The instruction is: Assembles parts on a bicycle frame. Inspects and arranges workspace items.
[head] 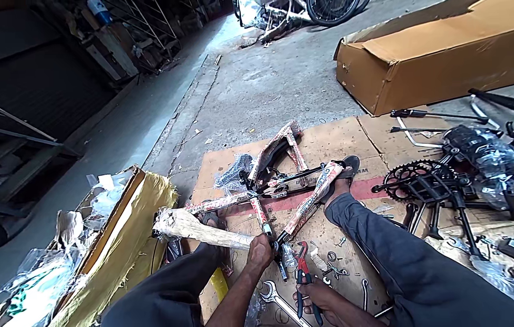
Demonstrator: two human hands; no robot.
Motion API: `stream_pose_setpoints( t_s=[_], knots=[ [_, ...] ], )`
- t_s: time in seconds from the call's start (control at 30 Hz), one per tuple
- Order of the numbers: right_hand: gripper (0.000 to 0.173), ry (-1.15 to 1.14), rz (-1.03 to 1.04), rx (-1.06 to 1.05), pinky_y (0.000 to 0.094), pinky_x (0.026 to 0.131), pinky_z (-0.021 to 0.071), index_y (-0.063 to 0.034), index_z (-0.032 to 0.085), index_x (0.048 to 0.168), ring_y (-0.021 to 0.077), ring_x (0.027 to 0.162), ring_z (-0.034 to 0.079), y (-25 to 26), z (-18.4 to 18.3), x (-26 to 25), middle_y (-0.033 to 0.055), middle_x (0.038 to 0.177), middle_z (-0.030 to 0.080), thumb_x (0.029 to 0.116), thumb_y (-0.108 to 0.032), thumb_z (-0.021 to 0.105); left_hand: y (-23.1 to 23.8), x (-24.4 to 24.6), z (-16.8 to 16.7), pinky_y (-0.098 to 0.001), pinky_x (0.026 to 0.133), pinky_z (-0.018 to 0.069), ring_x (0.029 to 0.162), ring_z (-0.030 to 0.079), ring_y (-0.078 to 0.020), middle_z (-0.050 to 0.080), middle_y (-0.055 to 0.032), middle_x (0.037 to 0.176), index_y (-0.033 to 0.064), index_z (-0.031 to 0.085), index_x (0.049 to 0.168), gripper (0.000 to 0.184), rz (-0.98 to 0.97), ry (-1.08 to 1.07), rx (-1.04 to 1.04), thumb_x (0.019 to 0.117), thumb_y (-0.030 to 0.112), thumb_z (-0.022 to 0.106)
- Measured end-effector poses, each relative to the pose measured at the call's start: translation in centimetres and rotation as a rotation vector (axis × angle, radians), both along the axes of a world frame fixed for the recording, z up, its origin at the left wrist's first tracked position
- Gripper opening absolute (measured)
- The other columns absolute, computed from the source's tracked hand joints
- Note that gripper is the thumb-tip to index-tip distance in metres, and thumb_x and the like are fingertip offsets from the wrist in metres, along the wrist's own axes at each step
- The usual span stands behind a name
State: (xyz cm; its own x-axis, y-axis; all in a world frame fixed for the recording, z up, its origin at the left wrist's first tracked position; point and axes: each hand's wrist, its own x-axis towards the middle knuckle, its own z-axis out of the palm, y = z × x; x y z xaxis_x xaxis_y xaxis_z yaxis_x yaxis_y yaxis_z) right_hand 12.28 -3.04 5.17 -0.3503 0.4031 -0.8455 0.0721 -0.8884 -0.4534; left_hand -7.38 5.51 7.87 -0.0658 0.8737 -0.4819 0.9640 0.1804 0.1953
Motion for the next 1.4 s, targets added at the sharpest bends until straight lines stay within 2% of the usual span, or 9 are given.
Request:
stream_pose_setpoints(
  t_s=[0.17,0.33,0.57,0.73,0.83,0.93,1.1,1.27,1.4],
  knots=[
    [0.021,0.0,0.015,0.005,0.0284,0.055,0.0536,-0.0092,0.046,0.125,0.0167,0.064,0.066,0.0,-0.2,0.0,0.0102,0.088,0.069,0.1068,-0.015,0.055,-0.5,-0.2,-0.7,-0.0473,0.113,0.0447,0.133,0.056,-0.0274,0.064,-0.0075,0.139,0.0207,0.067,0.135,0.055,-0.095,-0.091,0.044,0.0812,0.008,0.07],
    [0.021,0.001,0.011,0.006,0.0295,0.056,0.0545,-0.009,0.046,0.125,0.0175,0.066,0.067,0.0,-0.2,0.1,0.0102,0.089,0.069,0.1068,-0.015,0.055,-0.9,0.0,-1.0,-0.044,0.109,0.0489,0.128,0.06,-0.0265,0.064,-0.0099,0.135,0.0215,0.066,0.137,0.058,0.069,-0.022,0.099,0.086,0.047,0.077],
    [0.02,-0.008,0.008,0.008,0.0282,0.054,0.0535,-0.0088,0.047,0.125,0.0168,0.064,0.067,0.0,-0.1,0.1,0.01,0.087,0.07,0.1067,-0.014,0.055,-0.4,-0.3,-1.0,-0.0458,0.113,0.0448,0.133,0.054,-0.0289,0.064,-0.0092,0.136,0.0162,0.072,0.125,0.041,-0.129,-0.107,0.058,0.0857,0.009,0.067],
    [0.019,0.008,0.016,0.002,0.0278,0.054,0.053,-0.0096,0.046,0.124,0.0162,0.063,0.066,0.0,-0.1,0.0,0.0098,0.087,0.069,0.1072,-0.015,0.054,-0.4,-0.1,0.2,-0.0467,0.106,0.0499,0.129,0.058,-0.0292,0.065,-0.0093,0.132,0.0206,0.067,0.132,0.059,0.073,0.071,0.069,0.0844,0.054,0.076],
    [0.018,0.001,0.014,0.004,0.0284,0.054,0.0532,-0.0095,0.047,0.123,0.0167,0.064,0.066,0.0,0.0,0.0,0.0096,0.087,0.07,0.1072,-0.015,0.054,-0.4,0.6,0.4,-0.0481,0.109,0.0485,0.133,0.056,-0.0307,0.067,-0.0096,0.133,0.0173,0.071,0.127,0.035,-0.024,0.08,-0.003,0.0944,0.029,0.066],
    [0.021,0.002,0.011,0.003,0.0292,0.055,0.0544,-0.0092,0.046,0.125,0.0178,0.064,0.067,0.2,-0.2,0.0,0.0104,0.087,0.069,0.1071,-0.015,0.055,-0.3,0.8,-0.4,-0.0478,0.114,0.0434,0.138,0.05,-0.0303,0.065,-0.0068,0.136,0.0171,0.073,0.122,0.038,-0.188,-0.02,0.021,0.0877,0.007,0.062],
    [0.018,-0.006,0.017,0.006,0.0282,0.054,0.0528,-0.0095,0.047,0.123,0.0166,0.064,0.066,0.1,0.0,0.0,0.0099,0.088,0.069,0.1068,-0.015,0.055,-0.6,0.1,0.0,-0.0457,0.108,0.0488,0.13,0.057,-0.0287,0.065,-0.0078,0.133,0.0208,0.067,0.133,0.057,0.022,0.083,0.082,0.0858,0.052,0.074],
    [0.02,0.006,0.027,0.01,0.0282,0.055,0.0534,-0.0093,0.047,0.124,0.0164,0.064,0.066,-0.1,-0.3,-0.1,0.0098,0.088,0.069,0.1069,-0.015,0.055,-0.4,0.0,-0.4,-0.0474,0.114,0.0429,0.136,0.051,-0.0285,0.065,-0.005,0.136,0.02,0.073,0.125,0.042,-0.213,-0.035,0.049,0.0861,0.008,0.065],
    [0.018,0.007,0.022,0.012,0.0276,0.054,0.0526,-0.01,0.046,0.123,0.0158,0.063,0.066,0.0,-0.3,-0.1,0.0092,0.087,0.07,0.1072,-0.015,0.054,-0.6,0.1,-0.2,-0.0462,0.11,0.0469,0.133,0.054,-0.0279,0.063,-0.0066,0.138,0.0238,0.062,0.14,0.067,0.014,0.024,0.085,0.0811,0.05,0.079]
  ],
)
